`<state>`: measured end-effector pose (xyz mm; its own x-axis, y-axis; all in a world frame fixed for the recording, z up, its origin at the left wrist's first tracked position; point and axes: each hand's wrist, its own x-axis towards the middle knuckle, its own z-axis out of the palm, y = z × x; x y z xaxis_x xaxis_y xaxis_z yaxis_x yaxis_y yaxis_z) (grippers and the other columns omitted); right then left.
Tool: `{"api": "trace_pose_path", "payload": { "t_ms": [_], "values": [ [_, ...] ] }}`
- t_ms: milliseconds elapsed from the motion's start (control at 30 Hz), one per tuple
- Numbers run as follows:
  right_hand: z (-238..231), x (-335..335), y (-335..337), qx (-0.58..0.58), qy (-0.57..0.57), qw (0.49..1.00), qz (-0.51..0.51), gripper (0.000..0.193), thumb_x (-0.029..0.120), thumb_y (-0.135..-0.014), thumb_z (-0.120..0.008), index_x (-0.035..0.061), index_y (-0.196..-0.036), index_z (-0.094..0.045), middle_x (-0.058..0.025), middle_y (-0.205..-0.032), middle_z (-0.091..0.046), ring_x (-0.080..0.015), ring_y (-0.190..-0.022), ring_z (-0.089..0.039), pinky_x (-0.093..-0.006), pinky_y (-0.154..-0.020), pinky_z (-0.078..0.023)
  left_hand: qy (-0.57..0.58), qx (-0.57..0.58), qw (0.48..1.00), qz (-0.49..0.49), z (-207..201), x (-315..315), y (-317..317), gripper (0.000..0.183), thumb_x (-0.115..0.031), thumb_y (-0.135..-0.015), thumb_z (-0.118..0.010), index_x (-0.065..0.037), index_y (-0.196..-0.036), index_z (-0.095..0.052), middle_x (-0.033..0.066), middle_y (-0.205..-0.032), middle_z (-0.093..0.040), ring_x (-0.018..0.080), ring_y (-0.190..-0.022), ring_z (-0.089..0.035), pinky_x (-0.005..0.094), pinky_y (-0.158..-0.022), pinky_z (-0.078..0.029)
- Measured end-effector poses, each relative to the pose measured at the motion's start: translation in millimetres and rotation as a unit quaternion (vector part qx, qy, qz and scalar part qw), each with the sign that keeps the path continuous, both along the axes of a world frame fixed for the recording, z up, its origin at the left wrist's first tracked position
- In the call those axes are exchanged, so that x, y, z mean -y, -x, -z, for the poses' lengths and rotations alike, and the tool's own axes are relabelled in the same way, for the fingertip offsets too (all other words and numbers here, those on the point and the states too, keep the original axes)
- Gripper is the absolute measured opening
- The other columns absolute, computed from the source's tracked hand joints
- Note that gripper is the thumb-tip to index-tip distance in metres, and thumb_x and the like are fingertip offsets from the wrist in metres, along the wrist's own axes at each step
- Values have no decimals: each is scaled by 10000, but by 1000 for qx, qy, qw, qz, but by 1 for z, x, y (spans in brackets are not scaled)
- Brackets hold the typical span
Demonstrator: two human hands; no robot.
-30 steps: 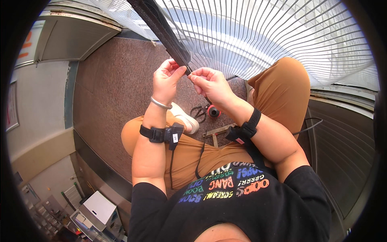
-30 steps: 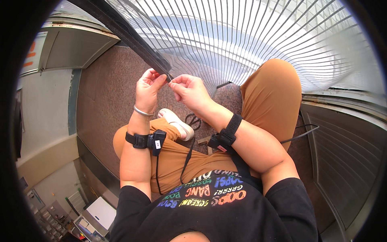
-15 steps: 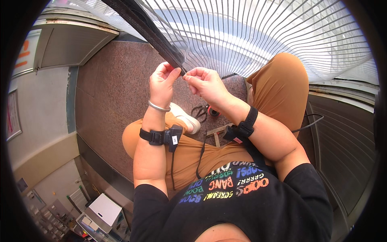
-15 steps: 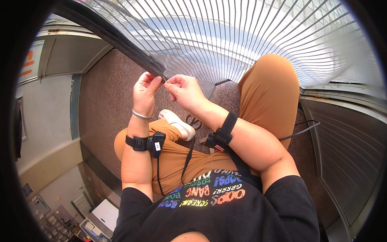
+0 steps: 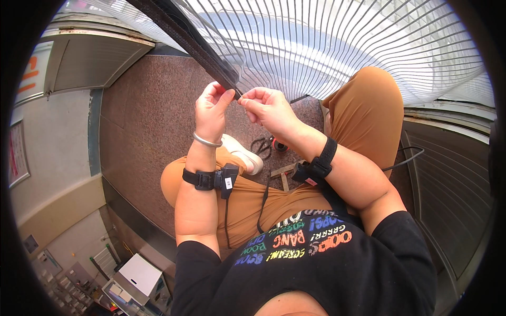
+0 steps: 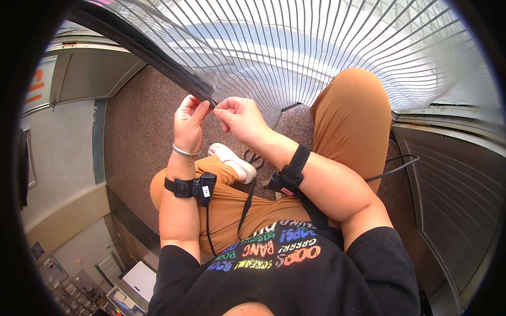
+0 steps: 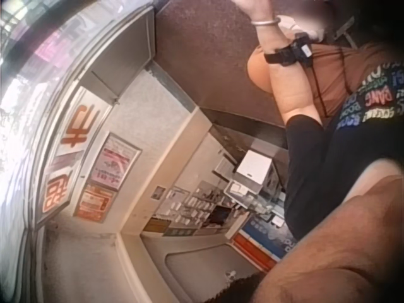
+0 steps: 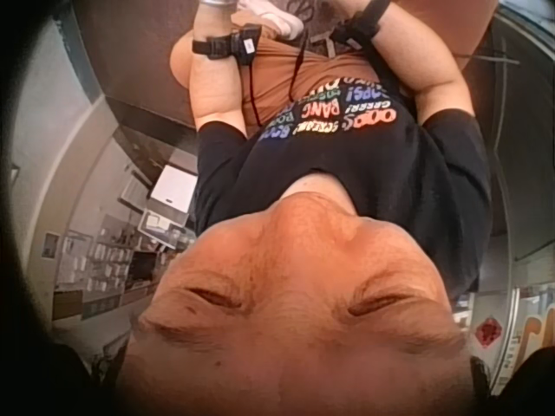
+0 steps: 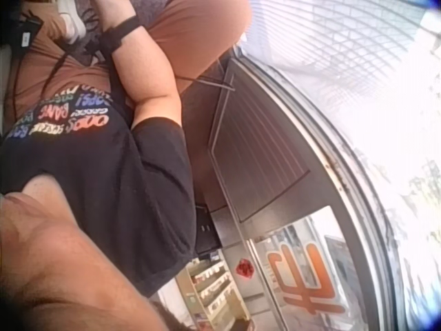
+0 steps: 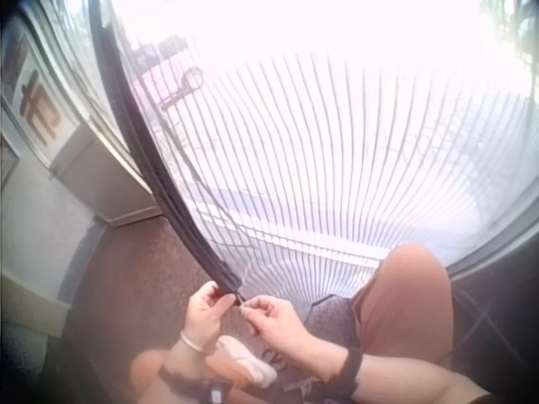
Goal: The person threads a flexible magnetic strip into the edge of a mesh screen door by hand while seated.
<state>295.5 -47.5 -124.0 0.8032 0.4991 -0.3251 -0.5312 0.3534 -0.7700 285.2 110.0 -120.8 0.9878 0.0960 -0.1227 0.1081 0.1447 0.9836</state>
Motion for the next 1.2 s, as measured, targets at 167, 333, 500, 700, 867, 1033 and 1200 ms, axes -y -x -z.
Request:
{"api": "trace_pose_path", "payload": {
  "t_ms": [167, 333, 500, 700, 867, 1033, 1200],
  "values": [
    [-4, 0, -1, -4, -7, 1000, 0, 101, 108, -889, -584, 9, -907, -589, 22, -647, -528, -49, -549, -460, -187, -501, -350, 2, -1, 1000, -16, 0, 1, -1, 165, -39, -869, -613, 5, -1021, -567, 24, -910, -602, 83, -814, -550, 219, -757, -451],
    [-6, 0, -1, -4, -9, 1000, -4, 100, 109, -887, -587, 11, -907, -585, 20, -647, -528, -49, -550, -461, -188, -502, -353, 0, -1, 1000, -14, 0, 1, -2, 175, -52, -875, -610, -3, -1034, -555, 21, -929, -595, 82, -829, -543, 219, -763, -444],
    [-2, -1, 1, -1, -1, 1000, 0, 107, 118, -886, -587, 14, -909, -590, 21, -642, -531, -48, -548, -463, -187, -500, -354, -14, 1, 1000, -12, -1, 2, -3, 177, -64, -880, -607, -12, -1037, -545, 16, -941, -588, 77, -847, -537, 214, -777, -434],
    [-7, -1, 2, 3, 2, 1000, 0, 107, 122, -886, -587, 18, -912, -594, 22, -641, -532, -47, -545, -464, -186, -500, -355, -12, 4, 1000, -9, 1, 1, -2, 181, -60, -882, -602, -5, -1044, -545, 16, -944, -591, 77, -847, -535, 215, -778, -432],
    [-3, -2, 2, 7, -14, 1000, 11, 98, 118, -887, -586, 23, -908, -590, 25, -631, -526, -44, -542, -459, -185, -496, -348, -2, 8, 1000, -9, 1, 1, -2, 177, -53, -880, -603, 1, -1040, -552, 19, -944, -592, 81, -850, -537, 216, -780, -433],
    [-2, -2, 2, 16, 4, 1000, 11, 91, 116, -887, -587, 26, -898, -584, 28, -622, -517, -43, -529, -446, -188, -482, -339, 1, 0, 1000, -13, 1, 0, -2, 175, -48, -876, -606, 2, -1036, -556, 22, -945, -594, 81, -852, -539, 214, -779, -434],
    [-1, -3, 3, 18, 10, 1000, 10, 91, 111, -886, -589, 21, -898, -585, 26, -623, -519, -42, -527, -446, -188, -479, -342, -6, 1, 1000, -13, 1, -1, 0, 161, -43, -873, -609, 2, -1021, -563, 23, -944, -600, 80, -851, -546, 212, -782, -436]
  ]
}}
